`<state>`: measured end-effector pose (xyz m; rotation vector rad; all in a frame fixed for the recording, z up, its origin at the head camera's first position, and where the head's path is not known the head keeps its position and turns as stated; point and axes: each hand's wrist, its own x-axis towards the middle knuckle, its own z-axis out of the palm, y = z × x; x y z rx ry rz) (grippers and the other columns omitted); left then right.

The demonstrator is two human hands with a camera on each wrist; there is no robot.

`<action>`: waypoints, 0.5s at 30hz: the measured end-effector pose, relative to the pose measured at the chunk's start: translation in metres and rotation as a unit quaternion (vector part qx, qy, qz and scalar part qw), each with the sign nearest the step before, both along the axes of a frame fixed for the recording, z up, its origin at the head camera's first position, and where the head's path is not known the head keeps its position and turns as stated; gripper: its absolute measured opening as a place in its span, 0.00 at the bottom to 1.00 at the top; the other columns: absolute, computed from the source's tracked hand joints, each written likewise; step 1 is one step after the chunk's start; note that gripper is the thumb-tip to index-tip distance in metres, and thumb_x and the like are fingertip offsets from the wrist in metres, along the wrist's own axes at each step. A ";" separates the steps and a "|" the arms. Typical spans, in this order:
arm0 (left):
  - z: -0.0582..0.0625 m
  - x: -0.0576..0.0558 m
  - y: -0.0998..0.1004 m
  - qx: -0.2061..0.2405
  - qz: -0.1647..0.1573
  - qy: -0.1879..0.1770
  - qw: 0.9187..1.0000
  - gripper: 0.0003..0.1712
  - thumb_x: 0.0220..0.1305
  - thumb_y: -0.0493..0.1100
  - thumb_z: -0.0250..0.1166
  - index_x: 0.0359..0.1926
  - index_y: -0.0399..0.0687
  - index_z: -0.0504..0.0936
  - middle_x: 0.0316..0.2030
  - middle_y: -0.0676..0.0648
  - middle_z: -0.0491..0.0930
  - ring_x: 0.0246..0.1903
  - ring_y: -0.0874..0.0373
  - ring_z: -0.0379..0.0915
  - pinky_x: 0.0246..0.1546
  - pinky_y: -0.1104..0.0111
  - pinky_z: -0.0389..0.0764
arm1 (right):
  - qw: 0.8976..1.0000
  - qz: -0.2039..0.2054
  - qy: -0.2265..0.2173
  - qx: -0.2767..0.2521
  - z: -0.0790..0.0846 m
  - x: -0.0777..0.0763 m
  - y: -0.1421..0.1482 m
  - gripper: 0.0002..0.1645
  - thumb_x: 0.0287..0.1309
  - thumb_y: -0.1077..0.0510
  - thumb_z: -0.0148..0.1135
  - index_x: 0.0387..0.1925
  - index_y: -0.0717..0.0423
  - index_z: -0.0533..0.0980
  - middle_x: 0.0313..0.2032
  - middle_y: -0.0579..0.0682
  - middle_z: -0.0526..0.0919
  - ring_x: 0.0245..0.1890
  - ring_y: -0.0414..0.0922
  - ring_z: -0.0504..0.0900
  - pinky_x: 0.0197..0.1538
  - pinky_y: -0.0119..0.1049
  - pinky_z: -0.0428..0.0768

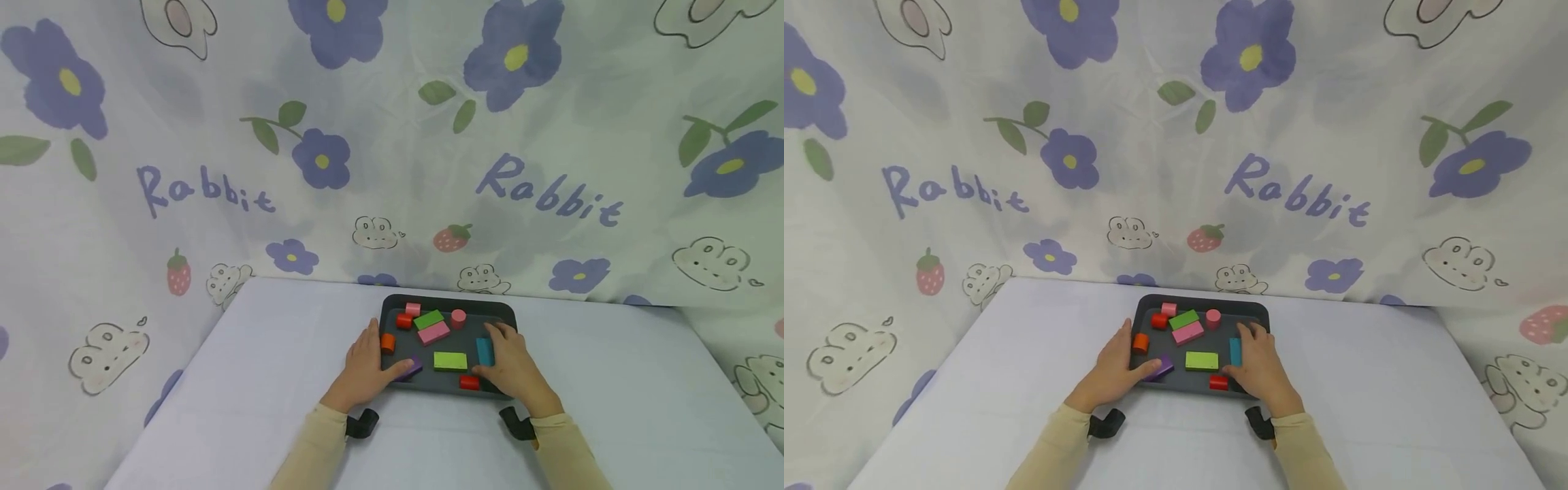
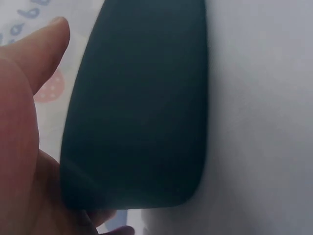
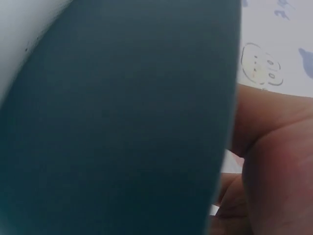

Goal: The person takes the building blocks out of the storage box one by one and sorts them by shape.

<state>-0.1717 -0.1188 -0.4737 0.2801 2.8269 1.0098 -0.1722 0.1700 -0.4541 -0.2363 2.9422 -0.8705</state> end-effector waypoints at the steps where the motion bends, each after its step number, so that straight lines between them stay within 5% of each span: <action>1: -0.001 0.000 0.001 -0.001 -0.001 -0.001 1.000 0.67 0.62 0.72 0.62 0.78 0.31 0.40 0.78 0.32 0.45 0.76 0.35 0.41 0.73 0.40 0.44 | 1.000 0.000 0.000 0.004 0.000 0.000 0.000 0.51 0.51 0.56 0.78 0.70 0.72 0.62 0.68 0.75 0.60 0.65 0.71 0.62 0.61 0.65 0.73; 15: -0.005 0.000 0.001 0.004 -0.001 0.003 1.000 0.77 0.47 0.72 0.74 0.79 0.36 0.40 0.78 0.36 0.48 0.76 0.38 0.42 0.73 0.39 0.43 | 0.999 0.005 0.020 0.048 -0.003 0.001 -0.004 0.46 0.51 0.56 0.79 0.65 0.75 0.68 0.61 0.72 0.70 0.60 0.66 0.70 0.61 0.61 0.74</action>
